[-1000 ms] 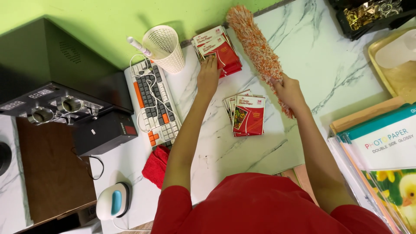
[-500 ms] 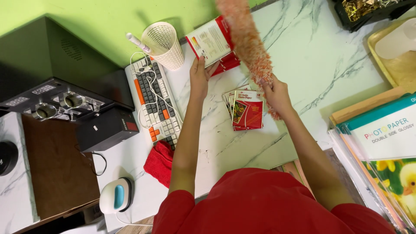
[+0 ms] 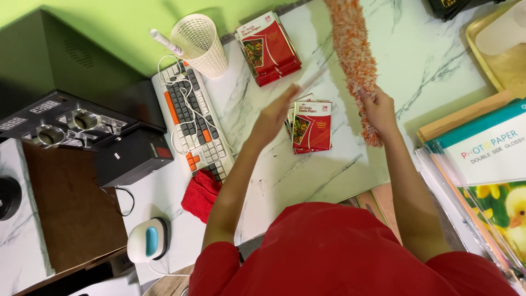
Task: Dusting and arranging various paper products, including laminating film and photo paper, on a workbench.
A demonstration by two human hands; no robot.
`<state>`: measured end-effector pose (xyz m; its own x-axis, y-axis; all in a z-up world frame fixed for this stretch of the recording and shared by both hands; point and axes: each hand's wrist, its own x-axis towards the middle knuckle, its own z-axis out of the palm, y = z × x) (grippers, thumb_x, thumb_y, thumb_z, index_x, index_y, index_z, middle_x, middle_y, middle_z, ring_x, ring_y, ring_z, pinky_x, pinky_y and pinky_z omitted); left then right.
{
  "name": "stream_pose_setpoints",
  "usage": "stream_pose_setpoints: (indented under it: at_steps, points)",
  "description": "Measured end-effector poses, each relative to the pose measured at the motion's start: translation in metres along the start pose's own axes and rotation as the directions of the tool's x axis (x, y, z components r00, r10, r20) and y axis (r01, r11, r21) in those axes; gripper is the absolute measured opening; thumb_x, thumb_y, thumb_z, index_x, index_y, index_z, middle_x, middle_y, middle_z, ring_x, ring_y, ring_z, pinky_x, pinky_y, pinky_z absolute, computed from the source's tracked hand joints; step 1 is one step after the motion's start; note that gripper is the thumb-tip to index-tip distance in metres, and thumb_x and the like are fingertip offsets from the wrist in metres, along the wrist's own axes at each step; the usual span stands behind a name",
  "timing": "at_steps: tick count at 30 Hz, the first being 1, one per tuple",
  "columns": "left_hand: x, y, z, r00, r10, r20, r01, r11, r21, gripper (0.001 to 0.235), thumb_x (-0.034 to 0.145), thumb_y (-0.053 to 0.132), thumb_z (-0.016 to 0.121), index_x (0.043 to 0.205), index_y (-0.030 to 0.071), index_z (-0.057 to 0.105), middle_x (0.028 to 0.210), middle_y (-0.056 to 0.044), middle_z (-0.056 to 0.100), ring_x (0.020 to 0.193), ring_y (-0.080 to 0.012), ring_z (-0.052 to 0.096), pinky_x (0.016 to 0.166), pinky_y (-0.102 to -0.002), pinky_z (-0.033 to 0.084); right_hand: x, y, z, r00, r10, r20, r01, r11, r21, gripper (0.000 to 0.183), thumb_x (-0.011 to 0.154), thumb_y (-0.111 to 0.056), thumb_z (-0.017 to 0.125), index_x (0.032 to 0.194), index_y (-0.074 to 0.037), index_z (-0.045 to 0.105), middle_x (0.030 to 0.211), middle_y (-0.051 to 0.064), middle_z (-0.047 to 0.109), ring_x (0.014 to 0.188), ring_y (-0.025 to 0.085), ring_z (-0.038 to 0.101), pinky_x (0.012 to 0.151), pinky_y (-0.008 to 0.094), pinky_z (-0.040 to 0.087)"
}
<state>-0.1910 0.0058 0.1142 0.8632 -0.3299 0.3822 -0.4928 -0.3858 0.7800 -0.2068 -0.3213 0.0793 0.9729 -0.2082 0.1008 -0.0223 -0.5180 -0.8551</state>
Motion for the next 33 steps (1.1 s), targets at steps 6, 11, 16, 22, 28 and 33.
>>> stream_pose_setpoints:
  at_steps: [6,11,16,22,28,33]
  points:
    - [-0.046,0.002,0.028,0.885,0.302,0.354,-0.449,0.756,0.476,0.059,0.093,-0.001,0.057,0.15,0.016,0.052,0.157,-0.02,0.048,0.139,-0.0341,0.055,0.11,-0.039,0.051,-0.013,-0.029,-0.013,0.977,0.196,0.088,-0.208,0.966,0.156,0.034,0.105,-0.031,0.062,0.121,-0.002,0.066,0.074,0.004,0.064,0.06,0.01,0.059,0.055,0.031,0.048]
    - [-0.064,0.009,0.038,0.871,0.235,0.431,-0.443,0.754,0.485,0.054,0.09,0.008,0.063,0.144,0.012,0.056,0.152,-0.019,0.052,0.141,-0.0329,0.049,0.114,-0.041,0.045,-0.017,-0.022,-0.002,0.982,0.158,0.101,-0.17,0.977,0.127,0.033,0.105,-0.031,0.065,0.118,-0.001,0.069,0.076,0.004,0.065,0.065,0.008,0.056,0.058,0.031,0.047]
    - [-0.037,0.004,0.025,0.921,0.174,0.348,-0.301,0.884,0.356,0.046,0.095,0.021,0.071,0.137,0.007,0.058,0.148,-0.017,0.054,0.14,-0.0339,0.05,0.116,-0.043,0.042,-0.007,-0.021,0.015,0.986,0.118,0.122,-0.125,0.991,0.053,0.033,0.104,-0.031,0.066,0.117,0.0,0.069,0.07,0.006,0.065,0.062,0.01,0.055,0.058,0.031,0.046]
    - [0.023,-0.049,0.008,0.991,0.131,-0.034,-0.097,0.865,0.492,0.046,0.096,0.013,0.068,0.14,0.005,0.059,0.15,-0.018,0.054,0.144,-0.0362,0.047,0.119,-0.044,0.04,0.01,-0.042,0.025,0.973,0.039,0.229,-0.026,0.998,-0.063,0.031,0.102,-0.03,0.068,0.112,0.0,0.067,0.066,0.012,0.06,0.058,0.018,0.049,0.055,0.037,0.043]
    - [0.08,-0.078,-0.001,0.969,0.047,-0.244,0.101,0.824,0.558,0.103,0.086,0.021,0.078,0.158,-0.009,0.011,0.162,-0.036,0.021,0.15,-0.052,0.021,0.123,-0.054,0.027,0.065,-0.095,0.021,0.864,0.17,0.473,0.012,0.933,-0.359,0.029,0.099,-0.03,0.062,0.104,-0.001,0.063,0.072,0.018,0.066,0.051,0.035,0.063,0.052,0.049,0.053]
    - [0.102,-0.097,0.003,0.953,-0.112,-0.282,0.259,0.785,0.563,0.118,0.082,0.028,0.084,0.158,-0.007,0.0,0.162,-0.037,0.012,0.153,-0.0498,0.015,0.121,-0.06,0.023,0.096,-0.102,0.032,0.867,0.038,0.498,0.171,0.914,-0.368,0.027,0.099,-0.025,0.06,0.105,0.001,0.064,0.078,0.023,0.07,0.059,0.036,0.068,0.06,0.048,0.058]
